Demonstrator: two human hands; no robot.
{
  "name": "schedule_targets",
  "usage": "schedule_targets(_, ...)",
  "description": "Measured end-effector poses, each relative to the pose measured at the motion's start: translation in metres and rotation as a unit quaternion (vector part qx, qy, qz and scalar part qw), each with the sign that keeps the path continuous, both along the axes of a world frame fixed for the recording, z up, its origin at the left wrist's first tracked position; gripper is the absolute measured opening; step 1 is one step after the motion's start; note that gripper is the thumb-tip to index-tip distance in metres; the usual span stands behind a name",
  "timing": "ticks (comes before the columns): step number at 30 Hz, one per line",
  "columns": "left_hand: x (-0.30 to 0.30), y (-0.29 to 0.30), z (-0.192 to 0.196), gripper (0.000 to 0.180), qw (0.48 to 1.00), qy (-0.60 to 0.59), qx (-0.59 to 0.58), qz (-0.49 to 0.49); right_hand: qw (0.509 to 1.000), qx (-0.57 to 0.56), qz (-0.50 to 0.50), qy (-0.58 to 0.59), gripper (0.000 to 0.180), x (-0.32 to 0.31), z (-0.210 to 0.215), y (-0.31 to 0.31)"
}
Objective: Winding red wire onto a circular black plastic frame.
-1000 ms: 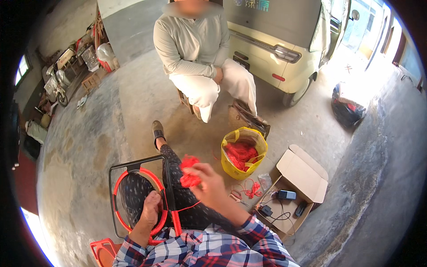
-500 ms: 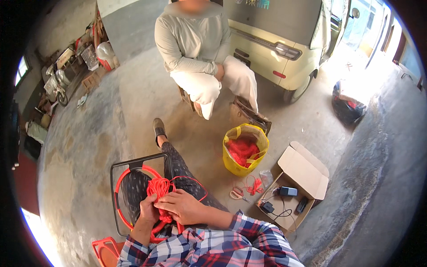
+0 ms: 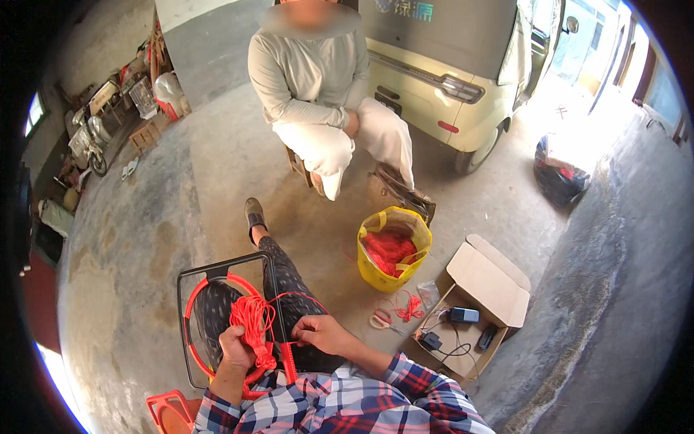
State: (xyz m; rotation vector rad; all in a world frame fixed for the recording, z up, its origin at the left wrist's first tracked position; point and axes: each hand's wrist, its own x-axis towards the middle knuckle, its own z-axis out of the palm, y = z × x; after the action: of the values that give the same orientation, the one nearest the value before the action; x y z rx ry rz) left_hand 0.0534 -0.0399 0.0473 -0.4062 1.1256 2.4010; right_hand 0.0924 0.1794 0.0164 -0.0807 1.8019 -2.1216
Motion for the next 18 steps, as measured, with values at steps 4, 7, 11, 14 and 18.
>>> schedule_targets(4, -0.002, -0.006, -0.006, 0.048, 0.999, 0.023, 0.014, -0.021, 0.984, 0.119, 0.132, -0.007, 0.013, -0.013, 0.021, 0.007)
schedule_targets(7, 0.002, -0.003, 0.002, 0.054, 0.999, 0.022, 0.027, -0.004, 0.966, 0.146, 0.211, -0.003, 0.016, -0.020, 0.021, 0.009)
schedule_targets(11, 0.016, -0.016, -0.001, 0.059, 0.997, 0.067, 0.010, -0.030, 0.956, 0.091, 0.277, 0.010, 0.022, -0.017, 0.006, 0.003)
schedule_targets(14, 0.034, -0.029, -0.001, 0.052, 0.990, 0.127, -0.016, -0.066, 0.929, 0.136, 0.334, 0.089, 0.039, -0.010, -0.001, -0.005)
schedule_targets(18, 0.035, -0.045, -0.007, 0.031, 0.964, 0.194, -0.089, -0.161, 0.928, 0.062, 0.349, 0.111, 0.045, -0.001, 0.010, -0.012)
